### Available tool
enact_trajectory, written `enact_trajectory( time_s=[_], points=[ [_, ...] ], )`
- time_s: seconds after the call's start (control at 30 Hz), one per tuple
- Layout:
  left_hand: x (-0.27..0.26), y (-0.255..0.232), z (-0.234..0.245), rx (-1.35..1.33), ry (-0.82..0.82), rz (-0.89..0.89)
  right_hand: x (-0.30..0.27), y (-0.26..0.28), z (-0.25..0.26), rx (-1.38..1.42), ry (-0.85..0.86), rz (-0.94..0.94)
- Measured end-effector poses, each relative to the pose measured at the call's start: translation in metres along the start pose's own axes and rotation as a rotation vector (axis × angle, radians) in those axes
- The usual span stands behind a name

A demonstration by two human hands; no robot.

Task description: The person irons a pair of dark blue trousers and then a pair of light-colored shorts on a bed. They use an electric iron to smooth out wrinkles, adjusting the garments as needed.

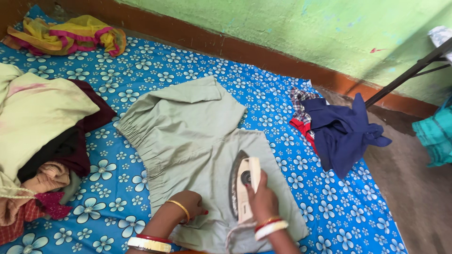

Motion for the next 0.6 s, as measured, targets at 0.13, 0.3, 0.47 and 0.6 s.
enact_trajectory(
  time_s=[0.13,0.3,0.47,0.6],
  points=[
    [0.001,0.000,-0.002,0.017,0.003,-0.005,0.000,0.014,0.011,0.059,-0.030,0.039],
    [0.002,0.001,-0.002,-0.022,0.018,0.015,0.054,0.021,-0.007,0.031,-0.095,0.086],
    [0.001,-0.006,0.019,0.044,-0.404,0.014,0.072,0.026,-0.011,0.079,-0.080,0.073],
    [0.001,-0.001,0.058,0.162,-0.849,0.032,0.054,0.028,-0.006,0.072,-0.062,0.073]
  ],
)
Point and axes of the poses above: each hand's wrist, its own x-axis towards the middle knuckle, its own z-axis out of the back of the hand, y = z × x, the point moved 3 cm from there along x, towards the middle knuckle, and after that the axes turned 15 degrees about -y, right-handed, at the moved point
